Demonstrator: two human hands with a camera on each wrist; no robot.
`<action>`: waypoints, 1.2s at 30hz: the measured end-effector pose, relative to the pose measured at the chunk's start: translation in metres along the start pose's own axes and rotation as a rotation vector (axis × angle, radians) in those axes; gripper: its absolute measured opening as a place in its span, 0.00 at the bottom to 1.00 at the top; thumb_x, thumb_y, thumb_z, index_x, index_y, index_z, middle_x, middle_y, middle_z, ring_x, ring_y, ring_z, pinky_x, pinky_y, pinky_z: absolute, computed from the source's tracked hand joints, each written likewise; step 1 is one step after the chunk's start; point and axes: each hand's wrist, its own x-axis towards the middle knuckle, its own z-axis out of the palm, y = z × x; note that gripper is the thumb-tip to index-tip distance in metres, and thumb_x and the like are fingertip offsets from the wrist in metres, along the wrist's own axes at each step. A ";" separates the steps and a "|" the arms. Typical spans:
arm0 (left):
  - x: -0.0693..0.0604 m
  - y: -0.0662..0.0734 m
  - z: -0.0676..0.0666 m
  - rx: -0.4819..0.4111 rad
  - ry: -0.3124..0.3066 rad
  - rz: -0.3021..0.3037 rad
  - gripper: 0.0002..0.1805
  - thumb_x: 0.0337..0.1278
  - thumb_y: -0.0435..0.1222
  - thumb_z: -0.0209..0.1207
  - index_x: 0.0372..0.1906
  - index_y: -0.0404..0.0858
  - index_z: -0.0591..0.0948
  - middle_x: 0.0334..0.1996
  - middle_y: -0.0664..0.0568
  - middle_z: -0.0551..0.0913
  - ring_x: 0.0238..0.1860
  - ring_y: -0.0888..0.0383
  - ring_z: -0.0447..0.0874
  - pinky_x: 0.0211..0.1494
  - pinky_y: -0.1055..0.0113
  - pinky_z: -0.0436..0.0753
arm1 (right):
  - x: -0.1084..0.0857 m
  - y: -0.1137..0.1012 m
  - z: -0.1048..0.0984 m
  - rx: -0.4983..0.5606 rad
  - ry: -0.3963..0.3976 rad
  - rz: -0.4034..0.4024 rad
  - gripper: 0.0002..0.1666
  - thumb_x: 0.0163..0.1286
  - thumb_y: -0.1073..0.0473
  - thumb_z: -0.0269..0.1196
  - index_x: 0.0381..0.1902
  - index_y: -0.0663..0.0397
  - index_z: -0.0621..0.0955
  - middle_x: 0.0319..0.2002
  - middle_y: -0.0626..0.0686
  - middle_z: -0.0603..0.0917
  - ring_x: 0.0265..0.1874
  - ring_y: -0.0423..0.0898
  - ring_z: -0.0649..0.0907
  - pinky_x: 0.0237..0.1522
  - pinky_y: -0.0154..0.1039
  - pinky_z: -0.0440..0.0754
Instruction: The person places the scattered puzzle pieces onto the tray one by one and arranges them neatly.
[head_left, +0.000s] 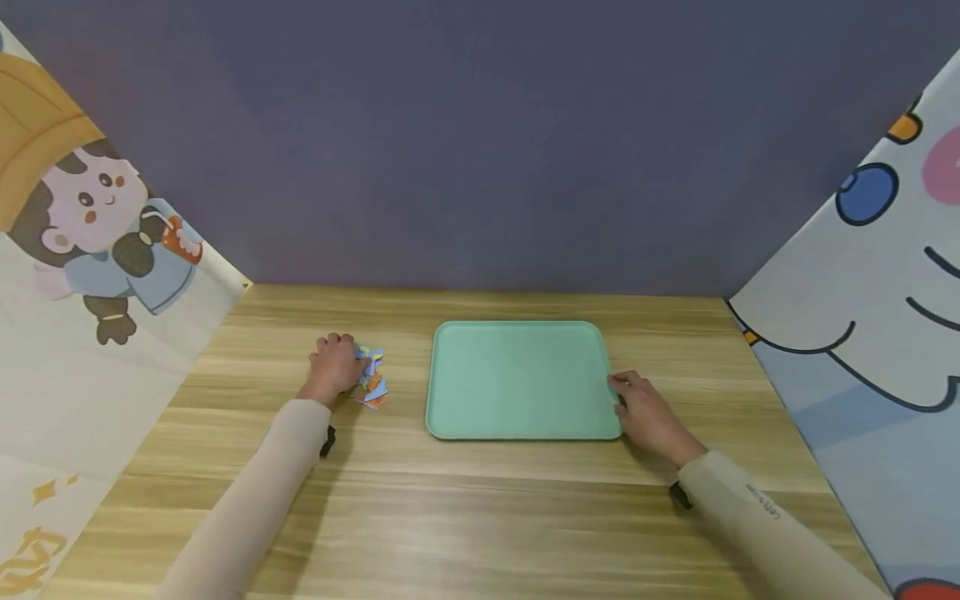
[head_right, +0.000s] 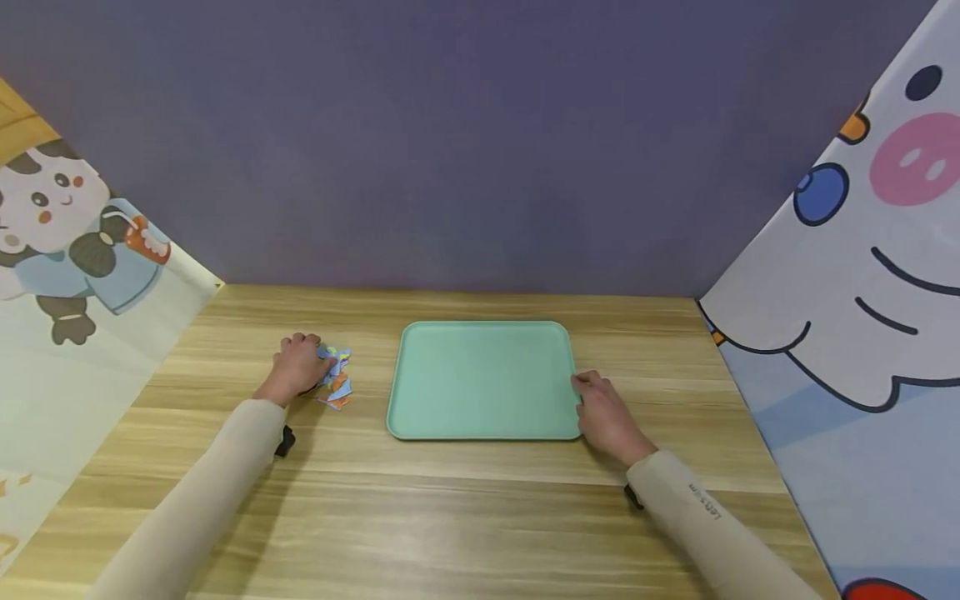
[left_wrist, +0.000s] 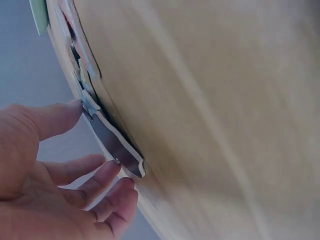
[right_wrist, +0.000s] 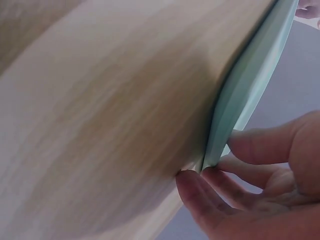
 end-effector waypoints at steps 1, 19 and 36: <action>0.000 0.000 -0.001 -0.005 -0.005 0.000 0.32 0.64 0.42 0.55 0.61 0.19 0.63 0.57 0.22 0.62 0.58 0.27 0.56 0.55 0.33 0.62 | 0.000 0.000 0.001 -0.004 0.002 -0.004 0.27 0.65 0.72 0.56 0.61 0.78 0.66 0.58 0.69 0.67 0.57 0.65 0.68 0.57 0.59 0.66; 0.005 0.037 -0.010 -0.173 0.108 0.216 0.25 0.56 0.38 0.64 0.51 0.22 0.75 0.46 0.32 0.78 0.49 0.36 0.73 0.55 0.45 0.69 | -0.005 -0.001 0.006 -0.075 0.040 -0.073 0.27 0.63 0.76 0.55 0.60 0.82 0.65 0.56 0.69 0.68 0.53 0.61 0.71 0.53 0.53 0.72; 0.040 0.095 0.024 -0.100 -0.063 0.562 0.19 0.55 0.40 0.66 0.50 0.35 0.81 0.51 0.47 0.79 0.60 0.45 0.64 0.64 0.50 0.61 | -0.008 -0.003 0.004 -0.126 -0.006 -0.069 0.33 0.53 0.81 0.53 0.61 0.82 0.64 0.56 0.69 0.66 0.56 0.62 0.71 0.56 0.53 0.70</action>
